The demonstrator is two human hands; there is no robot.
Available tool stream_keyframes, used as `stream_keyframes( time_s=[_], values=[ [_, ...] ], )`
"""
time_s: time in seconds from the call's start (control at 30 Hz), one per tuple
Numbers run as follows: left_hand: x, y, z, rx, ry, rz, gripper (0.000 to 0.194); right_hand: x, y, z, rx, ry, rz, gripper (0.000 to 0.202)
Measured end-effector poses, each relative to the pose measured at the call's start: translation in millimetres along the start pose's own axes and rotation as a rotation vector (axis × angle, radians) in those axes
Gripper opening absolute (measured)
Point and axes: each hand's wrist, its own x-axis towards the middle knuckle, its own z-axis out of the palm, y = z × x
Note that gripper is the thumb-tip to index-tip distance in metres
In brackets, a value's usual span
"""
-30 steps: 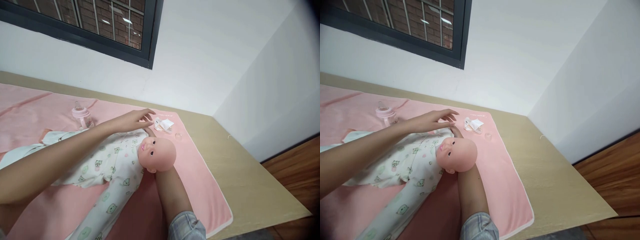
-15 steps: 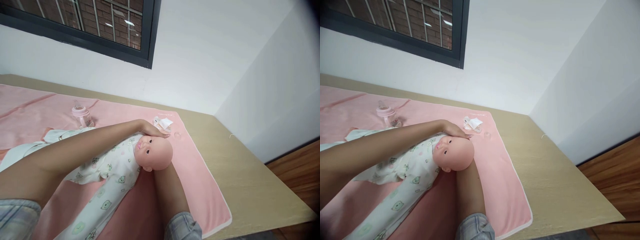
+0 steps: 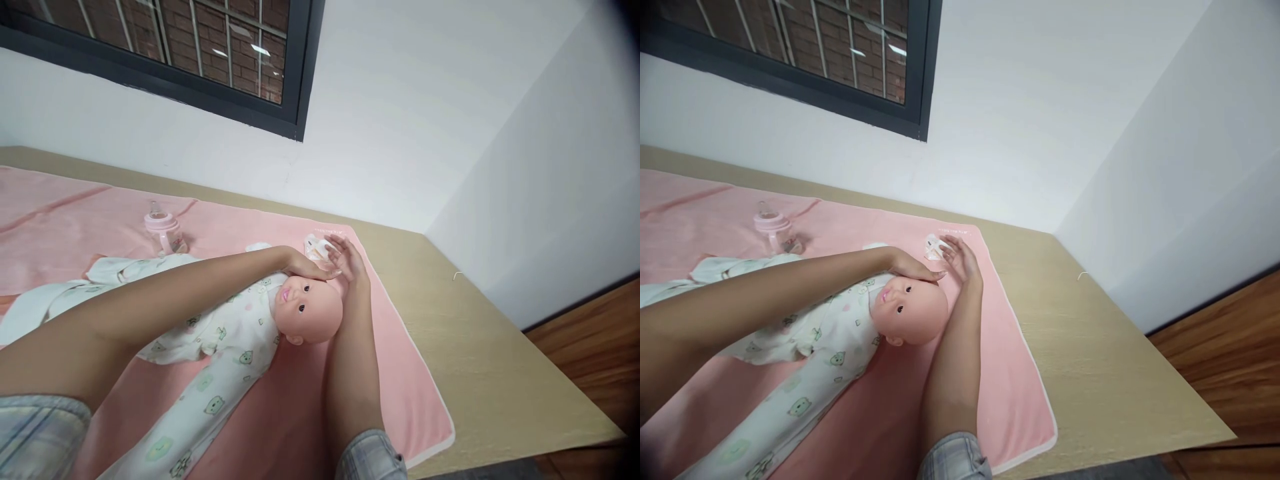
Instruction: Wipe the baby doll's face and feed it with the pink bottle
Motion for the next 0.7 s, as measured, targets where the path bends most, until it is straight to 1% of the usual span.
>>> stream_keyframes(
  time_s=[0.07, 0.13, 0.17, 0.23, 0.3, 0.37, 0.43, 0.53, 0.6, 0.7],
  values=[
    [2.3, -1.1, 0.5, -0.101, -0.123, -0.084, 0.079, -1.8, -8.0, -16.1, -0.006, 0.133, -0.075, 0.031],
    [5.6, -3.4, 1.3, -0.204, -0.238, -0.196, 0.084, -3.1, -11.0, -25.6, -0.097, 0.303, -0.171, 0.029],
    [7.3, -4.6, 2.0, -0.236, -0.269, -0.238, 0.085, -2.7, -10.5, -28.2, -0.151, 0.395, -0.212, 0.027],
    [10.5, -6.9, 3.5, -0.26, -0.294, -0.291, 0.084, 0.5, -5.7, -31.2, -0.242, 0.55, -0.264, 0.023],
    [13.0, -8.5, 4.8, -0.252, -0.286, -0.31, 0.081, 5.6, 2.2, -33.6, -0.305, 0.631, -0.284, 0.021],
    [14.7, -9.4, 5.6, -0.239, -0.269, -0.31, 0.078, 10.4, 10.1, -37.1, -0.401, 0.638, -0.287, 0.023],
    [15.7, -9.9, 5.5, -0.231, -0.241, -0.304, 0.077, 13.8, 15.7, -41.3, -0.572, 0.615, -0.266, 0.029],
    [15.8, -9.6, 3.4, -0.223, -0.164, -0.291, 0.076, 16.3, 18.5, -46.5, -0.794, 0.592, -0.204, 0.035],
    [15.1, -8.3, 0.7, -0.219, -0.09, -0.28, 0.077, 17.8, 18.4, -47.9, -0.831, 0.578, -0.177, 0.036],
    [11.8, -3.9, -3.3, -0.228, 0.049, -0.239, 0.081, 22.0, 18.7, -47.2, -0.821, 0.535, -0.169, 0.037]
  ],
)
